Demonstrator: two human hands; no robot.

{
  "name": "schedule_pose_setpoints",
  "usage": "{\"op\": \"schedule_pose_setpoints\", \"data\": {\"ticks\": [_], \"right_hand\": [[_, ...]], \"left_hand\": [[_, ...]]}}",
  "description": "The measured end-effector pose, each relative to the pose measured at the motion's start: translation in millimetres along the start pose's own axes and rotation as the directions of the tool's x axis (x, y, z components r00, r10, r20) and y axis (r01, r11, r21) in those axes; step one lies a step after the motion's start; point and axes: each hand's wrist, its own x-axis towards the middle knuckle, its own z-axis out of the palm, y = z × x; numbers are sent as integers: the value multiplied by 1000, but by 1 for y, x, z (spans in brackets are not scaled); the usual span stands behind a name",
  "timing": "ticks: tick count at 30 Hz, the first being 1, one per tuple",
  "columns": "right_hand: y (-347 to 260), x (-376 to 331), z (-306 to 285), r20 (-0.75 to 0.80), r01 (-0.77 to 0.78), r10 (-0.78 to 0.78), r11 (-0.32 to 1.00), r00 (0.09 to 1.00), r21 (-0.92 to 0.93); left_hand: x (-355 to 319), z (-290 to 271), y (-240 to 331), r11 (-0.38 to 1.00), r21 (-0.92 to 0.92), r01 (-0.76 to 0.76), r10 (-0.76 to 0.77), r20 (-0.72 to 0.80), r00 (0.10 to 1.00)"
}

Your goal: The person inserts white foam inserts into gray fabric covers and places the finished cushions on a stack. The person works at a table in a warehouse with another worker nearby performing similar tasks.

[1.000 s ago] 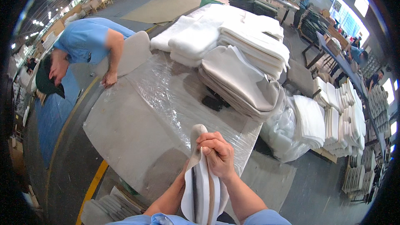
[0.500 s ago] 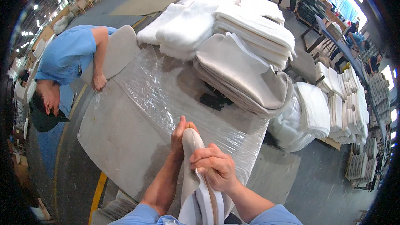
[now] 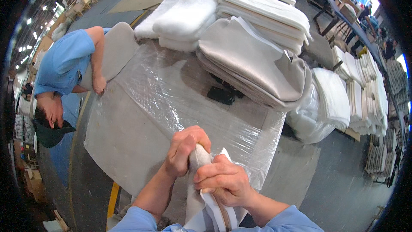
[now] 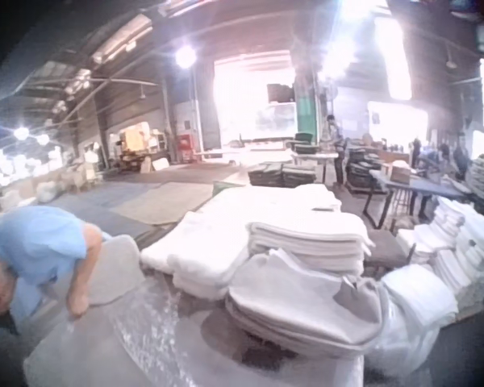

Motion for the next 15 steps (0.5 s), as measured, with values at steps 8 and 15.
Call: {"op": "schedule_pose_setpoints", "data": {"ticks": [8, 15], "right_hand": [[-7, -5, 0, 2, -78, 78, 994, 997, -77], [-8, -11, -4, -133, -7, -4, 997, 991, -80]], "left_hand": [[-13, 13, 10, 999, 6, 33, -33, -112, 993], [-95, 35, -67, 747, -597, 294, -544, -294, 786]]}}
